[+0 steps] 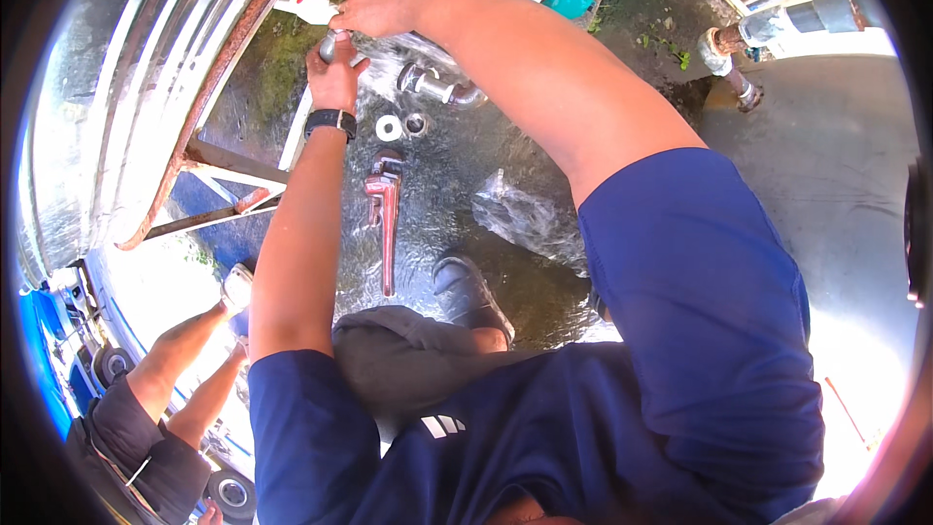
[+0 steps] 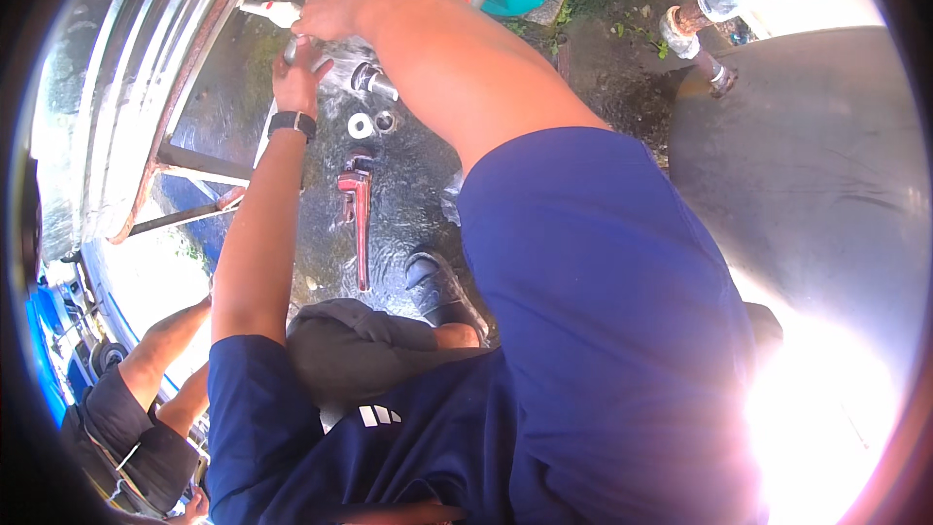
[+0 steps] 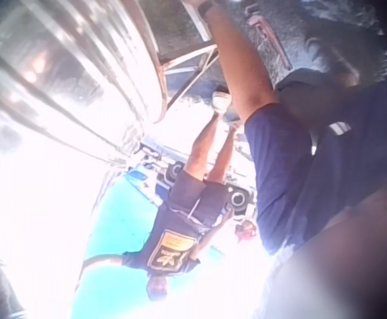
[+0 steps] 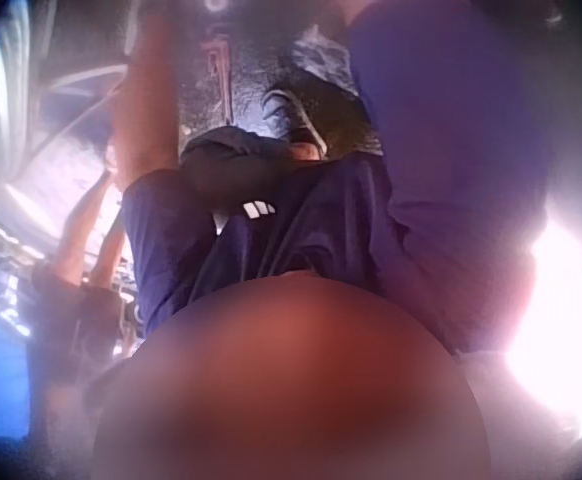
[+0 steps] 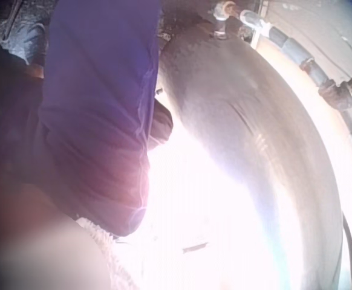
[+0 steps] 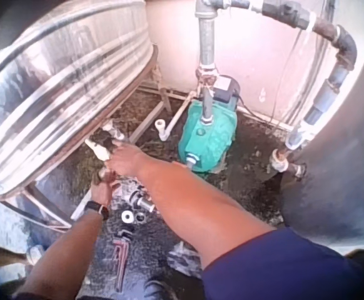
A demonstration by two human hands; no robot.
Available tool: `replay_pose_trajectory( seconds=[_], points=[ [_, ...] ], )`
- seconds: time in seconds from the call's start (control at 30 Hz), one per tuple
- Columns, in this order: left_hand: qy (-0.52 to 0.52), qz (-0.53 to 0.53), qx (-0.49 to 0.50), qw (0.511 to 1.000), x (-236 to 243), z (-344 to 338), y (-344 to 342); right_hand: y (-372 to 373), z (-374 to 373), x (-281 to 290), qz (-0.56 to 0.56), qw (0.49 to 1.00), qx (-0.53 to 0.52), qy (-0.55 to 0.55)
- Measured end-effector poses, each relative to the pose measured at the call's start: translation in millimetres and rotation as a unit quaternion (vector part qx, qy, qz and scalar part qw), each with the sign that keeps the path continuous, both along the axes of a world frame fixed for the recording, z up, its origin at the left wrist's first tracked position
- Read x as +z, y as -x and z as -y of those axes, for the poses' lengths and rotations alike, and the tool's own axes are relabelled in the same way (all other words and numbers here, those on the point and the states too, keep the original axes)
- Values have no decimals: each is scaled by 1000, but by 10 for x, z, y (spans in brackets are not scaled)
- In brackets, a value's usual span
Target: The person uses a pipe wrench to loosen and remove a pipe fitting from a water tank connection while water leaks onto the ground. They then apply sealant to the threads and reattach the fitting, tightening it with the wrench.
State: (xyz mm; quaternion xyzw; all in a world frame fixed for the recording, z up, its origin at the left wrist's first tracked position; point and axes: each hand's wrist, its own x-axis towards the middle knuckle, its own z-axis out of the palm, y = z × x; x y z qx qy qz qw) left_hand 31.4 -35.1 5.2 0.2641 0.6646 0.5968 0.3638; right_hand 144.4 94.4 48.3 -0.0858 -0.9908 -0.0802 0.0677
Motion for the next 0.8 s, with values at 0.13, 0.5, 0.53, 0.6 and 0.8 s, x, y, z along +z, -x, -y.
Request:
replay_pose_trajectory(
  seconds=[0.13,0.5,0.53,0.6,0.8],
  points=[
    [-27,22,46,998,-138,1,-60,22,31,-25,14,1000,-6,-25],
    [257,-257,-39,931,-383,920,196,-59,278,-16,13,995,25,-98],
    [283,-267,-58,919,-413,1104,253,-54,361,-2,25,996,25,-82],
    [323,-276,-66,903,-459,1476,348,-29,505,59,78,994,63,-45],
    [416,-210,-43,883,-617,2247,593,-89,681,495,129,971,-20,199]
  ],
)
